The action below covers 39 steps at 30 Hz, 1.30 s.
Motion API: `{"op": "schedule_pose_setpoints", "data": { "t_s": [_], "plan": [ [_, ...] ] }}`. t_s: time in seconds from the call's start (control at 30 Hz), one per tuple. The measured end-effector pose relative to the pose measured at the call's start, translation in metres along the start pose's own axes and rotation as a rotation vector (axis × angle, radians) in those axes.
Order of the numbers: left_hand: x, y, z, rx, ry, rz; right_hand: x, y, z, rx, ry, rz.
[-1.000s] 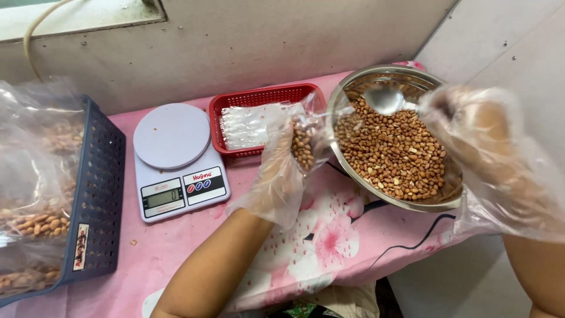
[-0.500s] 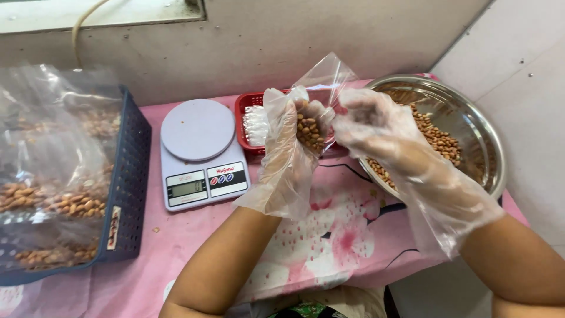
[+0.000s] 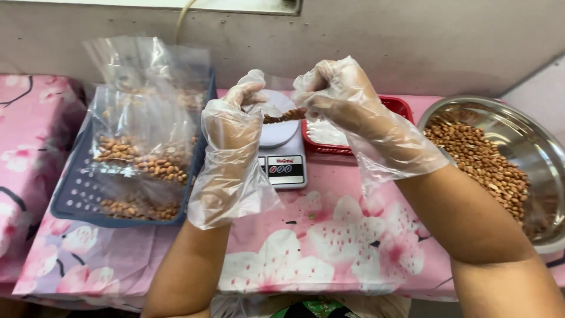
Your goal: The person is manually filling small plastic bags with peanuts from a large bowl, weighing them on a digital scale, and adjusting the quantity to reach a target weight.
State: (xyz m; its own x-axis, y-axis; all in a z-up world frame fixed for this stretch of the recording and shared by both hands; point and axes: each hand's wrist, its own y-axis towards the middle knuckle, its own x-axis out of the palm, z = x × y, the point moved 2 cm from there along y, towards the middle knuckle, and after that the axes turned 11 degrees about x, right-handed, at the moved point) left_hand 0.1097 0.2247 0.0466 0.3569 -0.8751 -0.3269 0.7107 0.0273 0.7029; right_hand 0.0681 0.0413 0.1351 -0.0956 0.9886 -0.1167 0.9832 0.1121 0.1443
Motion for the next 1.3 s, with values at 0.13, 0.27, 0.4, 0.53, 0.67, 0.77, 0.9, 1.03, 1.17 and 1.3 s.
{"op": "schedule_pose_setpoints", "data": {
  "t_s": [0.13,0.27,0.4,0.53,0.67,0.77,0.9,1.03,1.17,1.3],
  "plan": [
    [-0.006,0.005,-0.013,0.166,-0.180,0.130,0.013,0.032,0.037,0.099,-0.046,0.065],
    [0.024,0.005,-0.043,0.324,0.534,0.309,0.030,0.046,0.057,-0.124,-0.205,0.014],
    [0.001,-0.024,-0.021,0.275,0.526,0.271,0.013,0.037,0.087,-0.277,-0.549,0.024],
    [-0.021,-0.043,-0.001,0.195,0.519,0.214,0.016,0.020,0.087,-0.296,-0.876,-0.074],
    [-0.038,-0.049,0.021,0.107,0.521,0.171,0.021,0.016,0.092,-0.312,-1.005,-0.169],
    [-0.046,-0.070,0.012,0.216,0.601,0.205,0.021,0.018,0.115,-0.234,-1.020,-0.159],
    [-0.057,-0.063,0.034,0.286,0.261,0.163,0.016,0.015,0.141,-0.148,-1.040,-0.137],
    [-0.059,-0.058,0.042,0.251,0.216,0.158,0.007,-0.012,0.110,-0.062,-1.197,-0.168],
    [-0.062,-0.052,0.056,0.358,0.083,0.185,0.000,-0.045,0.088,-0.040,-1.387,-0.235],
    [-0.063,-0.048,0.065,0.393,0.072,0.194,-0.009,-0.059,0.049,0.038,-1.233,-0.239]
  ]
}}
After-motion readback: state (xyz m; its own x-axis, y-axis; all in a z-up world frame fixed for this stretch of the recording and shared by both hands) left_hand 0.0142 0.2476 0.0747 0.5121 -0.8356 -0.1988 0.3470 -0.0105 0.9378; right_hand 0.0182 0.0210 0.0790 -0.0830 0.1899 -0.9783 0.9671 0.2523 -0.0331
